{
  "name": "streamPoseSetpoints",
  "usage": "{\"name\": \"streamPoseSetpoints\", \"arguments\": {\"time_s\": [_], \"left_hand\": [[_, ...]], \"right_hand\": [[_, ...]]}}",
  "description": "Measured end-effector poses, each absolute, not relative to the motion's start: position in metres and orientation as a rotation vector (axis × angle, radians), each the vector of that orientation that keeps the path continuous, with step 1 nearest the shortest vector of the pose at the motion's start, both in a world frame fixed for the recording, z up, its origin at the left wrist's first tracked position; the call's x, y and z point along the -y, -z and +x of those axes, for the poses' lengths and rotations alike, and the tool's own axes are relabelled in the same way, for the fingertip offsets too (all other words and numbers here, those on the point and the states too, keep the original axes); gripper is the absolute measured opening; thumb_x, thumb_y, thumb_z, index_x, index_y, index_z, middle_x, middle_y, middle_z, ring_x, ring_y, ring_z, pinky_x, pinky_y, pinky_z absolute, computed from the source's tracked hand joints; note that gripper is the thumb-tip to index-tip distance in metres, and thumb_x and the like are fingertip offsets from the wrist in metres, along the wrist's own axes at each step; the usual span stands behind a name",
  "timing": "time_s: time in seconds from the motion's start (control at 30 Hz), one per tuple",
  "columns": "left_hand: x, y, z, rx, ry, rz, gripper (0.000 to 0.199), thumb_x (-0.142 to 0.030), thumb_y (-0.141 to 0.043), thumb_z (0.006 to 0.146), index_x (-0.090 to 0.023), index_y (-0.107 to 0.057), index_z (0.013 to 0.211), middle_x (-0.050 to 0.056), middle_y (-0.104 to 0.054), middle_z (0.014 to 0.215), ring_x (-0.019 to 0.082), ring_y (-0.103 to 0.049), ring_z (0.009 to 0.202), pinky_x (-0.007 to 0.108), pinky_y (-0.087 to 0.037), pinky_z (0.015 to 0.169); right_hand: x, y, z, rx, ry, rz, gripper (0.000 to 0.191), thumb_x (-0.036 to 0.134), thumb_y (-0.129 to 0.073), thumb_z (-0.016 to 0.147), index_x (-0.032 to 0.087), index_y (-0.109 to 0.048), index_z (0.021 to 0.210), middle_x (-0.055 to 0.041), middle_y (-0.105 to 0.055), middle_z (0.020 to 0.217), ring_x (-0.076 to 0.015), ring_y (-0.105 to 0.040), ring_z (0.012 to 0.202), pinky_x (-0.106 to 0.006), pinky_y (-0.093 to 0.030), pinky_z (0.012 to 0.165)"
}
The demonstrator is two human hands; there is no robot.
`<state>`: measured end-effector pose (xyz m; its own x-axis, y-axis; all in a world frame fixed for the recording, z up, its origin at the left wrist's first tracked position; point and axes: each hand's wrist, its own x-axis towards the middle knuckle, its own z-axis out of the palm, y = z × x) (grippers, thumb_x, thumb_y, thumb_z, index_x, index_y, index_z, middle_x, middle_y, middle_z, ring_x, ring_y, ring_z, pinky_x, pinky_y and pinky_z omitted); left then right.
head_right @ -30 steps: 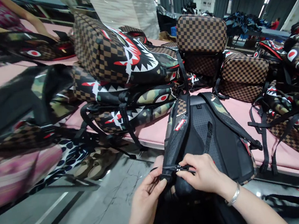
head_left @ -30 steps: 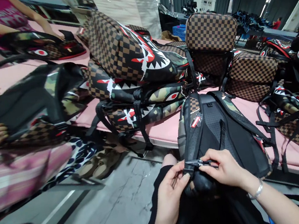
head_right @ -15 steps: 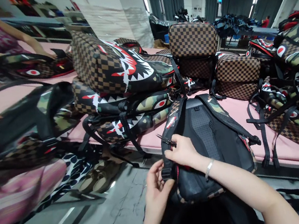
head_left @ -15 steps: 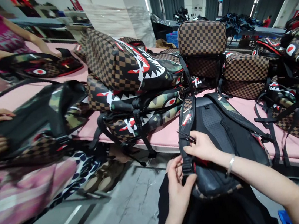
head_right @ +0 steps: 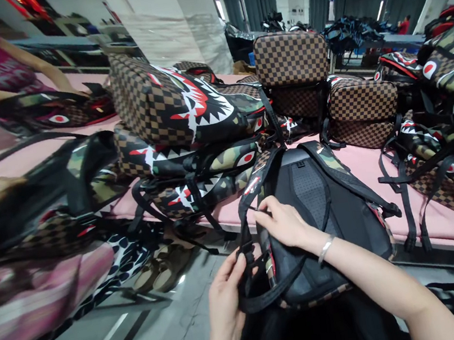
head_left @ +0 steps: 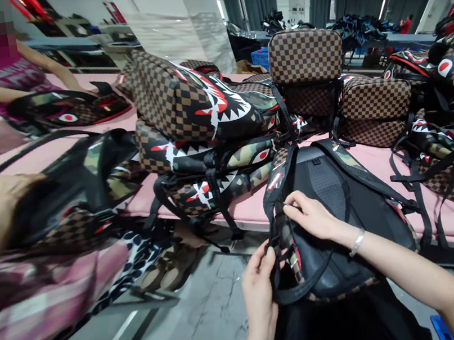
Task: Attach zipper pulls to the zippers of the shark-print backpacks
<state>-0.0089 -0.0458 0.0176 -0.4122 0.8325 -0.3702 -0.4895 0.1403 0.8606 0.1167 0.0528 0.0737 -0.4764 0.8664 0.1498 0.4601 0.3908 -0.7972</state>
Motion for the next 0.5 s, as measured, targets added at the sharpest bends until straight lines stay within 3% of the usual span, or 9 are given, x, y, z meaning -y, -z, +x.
{"name": "streamPoseSetpoints", "arguments": {"time_s": [0.13, 0.27, 0.5], "left_hand": [[0.042, -0.018, -0.011, -1.162, -1.442, 0.127, 0.033, -0.022, -0.069, 0.069, -0.015, -0.062, 0.1, 0.005, -0.07, 0.082, 0.016, -0.065, 0.072, 0.022, -0.051, 0.061], [0.041, -0.021, -0.01, -1.08, -1.401, -0.011, 0.027, -0.012, -0.059, 0.076, -0.018, -0.06, 0.102, 0.004, -0.07, 0.084, 0.011, -0.064, 0.062, 0.019, -0.052, 0.056], [0.043, -0.026, -0.006, -1.065, -1.377, -0.046, 0.017, -0.008, -0.052, 0.081, -0.013, -0.062, 0.094, 0.005, -0.069, 0.078, 0.011, -0.062, 0.053, 0.019, -0.052, 0.049]], "right_hand": [[-0.048, -0.047, 0.133, 2.088, -0.757, -1.003, 0.009, 0.019, -0.052, 0.084, 0.019, -0.052, 0.093, -0.001, -0.056, 0.084, -0.0165, -0.052, 0.077, -0.027, -0.04, 0.071], [-0.039, -0.029, 0.141, 2.13, -0.667, -0.924, 0.014, 0.008, -0.055, 0.079, 0.018, -0.054, 0.089, -0.0028, -0.055, 0.083, -0.0173, -0.051, 0.078, -0.026, -0.041, 0.071], [-0.032, -0.028, 0.143, 2.32, -0.53, -0.865, 0.011, 0.009, -0.053, 0.083, 0.018, -0.055, 0.089, -0.0043, -0.056, 0.084, -0.0192, -0.051, 0.078, -0.03, -0.042, 0.073]]}}
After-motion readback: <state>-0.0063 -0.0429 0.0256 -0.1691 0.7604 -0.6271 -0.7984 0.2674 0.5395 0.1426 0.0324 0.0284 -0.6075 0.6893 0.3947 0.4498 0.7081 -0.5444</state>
